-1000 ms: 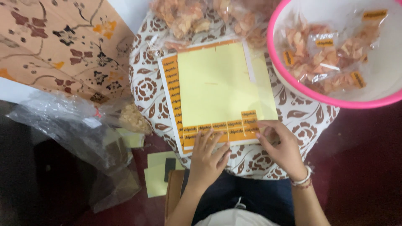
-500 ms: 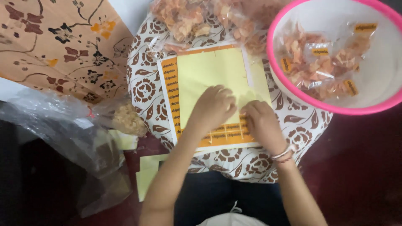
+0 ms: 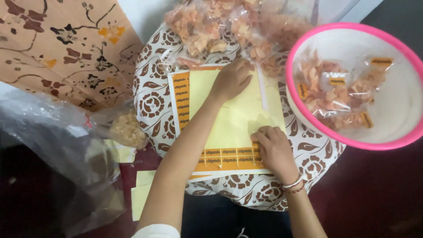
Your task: The person picks up a sheet of labels, removes individual labels, and sticks them onto clear plastic bags of snacks.
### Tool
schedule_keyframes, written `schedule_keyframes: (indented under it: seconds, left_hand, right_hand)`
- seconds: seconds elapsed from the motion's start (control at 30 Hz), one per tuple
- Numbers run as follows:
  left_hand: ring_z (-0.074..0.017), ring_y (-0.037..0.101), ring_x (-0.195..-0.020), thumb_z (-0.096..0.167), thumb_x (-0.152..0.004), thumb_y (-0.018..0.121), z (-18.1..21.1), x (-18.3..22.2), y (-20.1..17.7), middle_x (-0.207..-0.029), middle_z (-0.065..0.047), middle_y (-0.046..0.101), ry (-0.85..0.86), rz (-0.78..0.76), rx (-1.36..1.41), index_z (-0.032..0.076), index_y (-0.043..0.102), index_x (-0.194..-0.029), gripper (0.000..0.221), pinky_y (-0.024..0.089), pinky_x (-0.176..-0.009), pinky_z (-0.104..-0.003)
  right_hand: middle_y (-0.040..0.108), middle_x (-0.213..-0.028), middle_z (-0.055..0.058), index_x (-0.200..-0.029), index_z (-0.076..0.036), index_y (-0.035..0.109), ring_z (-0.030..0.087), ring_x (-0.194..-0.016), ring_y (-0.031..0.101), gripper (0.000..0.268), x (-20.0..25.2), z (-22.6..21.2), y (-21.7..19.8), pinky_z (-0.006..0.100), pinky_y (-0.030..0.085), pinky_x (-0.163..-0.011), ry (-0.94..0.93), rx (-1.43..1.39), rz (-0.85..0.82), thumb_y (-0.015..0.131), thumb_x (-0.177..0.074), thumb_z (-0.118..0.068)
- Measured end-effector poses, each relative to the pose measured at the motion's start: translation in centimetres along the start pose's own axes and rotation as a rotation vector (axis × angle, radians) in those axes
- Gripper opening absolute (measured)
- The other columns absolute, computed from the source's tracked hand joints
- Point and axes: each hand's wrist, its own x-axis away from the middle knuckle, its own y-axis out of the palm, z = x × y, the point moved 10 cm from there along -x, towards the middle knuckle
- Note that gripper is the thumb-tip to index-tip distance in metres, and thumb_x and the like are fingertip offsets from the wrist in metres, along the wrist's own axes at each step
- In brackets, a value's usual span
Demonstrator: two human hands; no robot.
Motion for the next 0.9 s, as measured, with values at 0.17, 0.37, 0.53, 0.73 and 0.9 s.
schedule_keyframes:
  seconds: [0.17, 0.37, 0.53, 0.73, 0.9]
  left_hand:
    - [-0.0239, 0.060, -0.103, 0.024, -0.086, 0.060, -0.4, -0.4, -0.8, -0.102, -0.001, 0.057, 0.036, 0.101, -0.016, 0.019, 0.064, -0.101, 0.016, 0.051, -0.085, -0.038]
    - [-0.0192, 0.061, -0.104, 0.020, -0.090, 0.058, -2.0, -0.3, -0.6, -0.099, 0.003, 0.058, -0.056, 0.047, 0.007, 0.023, 0.063, -0.102, 0.013, 0.052, -0.085, -0.036]
    - [-0.0186, 0.061, -0.106, 0.020, -0.092, 0.055, -2.5, -0.1, -0.1, -0.099, 0.003, 0.059, -0.088, 0.008, 0.006, 0.022, 0.062, -0.104, 0.014, 0.052, -0.085, -0.035]
    - [-0.0221, 0.062, -0.103, 0.015, -0.092, 0.055, -1.7, -0.1, -1.0, -0.096, -0.001, 0.060, -0.079, -0.001, 0.044, 0.019, 0.062, -0.103, 0.014, 0.052, -0.085, -0.037]
    - [-0.0220, 0.063, -0.101, 0.014, -0.092, 0.054, -1.9, 0.0, -1.2, -0.095, -0.001, 0.061, -0.091, 0.024, 0.068, 0.018, 0.062, -0.102, 0.014, 0.053, -0.085, -0.036]
  right_hand:
    - [0.061, -0.091, 0.006, -0.090, -0.016, 0.068, 0.025, -0.085, 0.058, 0.021, -0.5, 0.2, -0.1, 0.033, 0.045, -0.072, 0.064, -0.001, -0.037, 0.052, -0.085, -0.003]
    - [0.062, -0.092, 0.006, -0.086, -0.013, 0.066, 0.025, -0.085, 0.058, 0.017, -0.3, 0.5, -0.2, 0.035, 0.047, -0.074, 0.070, -0.059, -0.020, 0.055, -0.084, 0.000]
    - [0.063, -0.092, 0.006, -0.090, -0.014, 0.068, 0.024, -0.086, 0.060, 0.019, -0.7, 0.0, -0.8, 0.034, 0.048, -0.077, 0.087, -0.057, -0.041, 0.056, -0.084, 0.000]
    - [0.063, -0.092, 0.008, -0.090, -0.013, 0.070, 0.023, -0.084, 0.058, 0.018, -0.7, -0.3, -0.9, 0.034, 0.047, -0.076, 0.084, -0.019, -0.065, 0.057, -0.085, -0.001]
    - [0.063, -0.091, 0.009, -0.088, -0.012, 0.067, 0.024, -0.083, 0.059, 0.018, -0.6, 0.1, -0.7, 0.033, 0.047, -0.075, 0.106, -0.056, -0.070, 0.055, -0.085, 0.001]
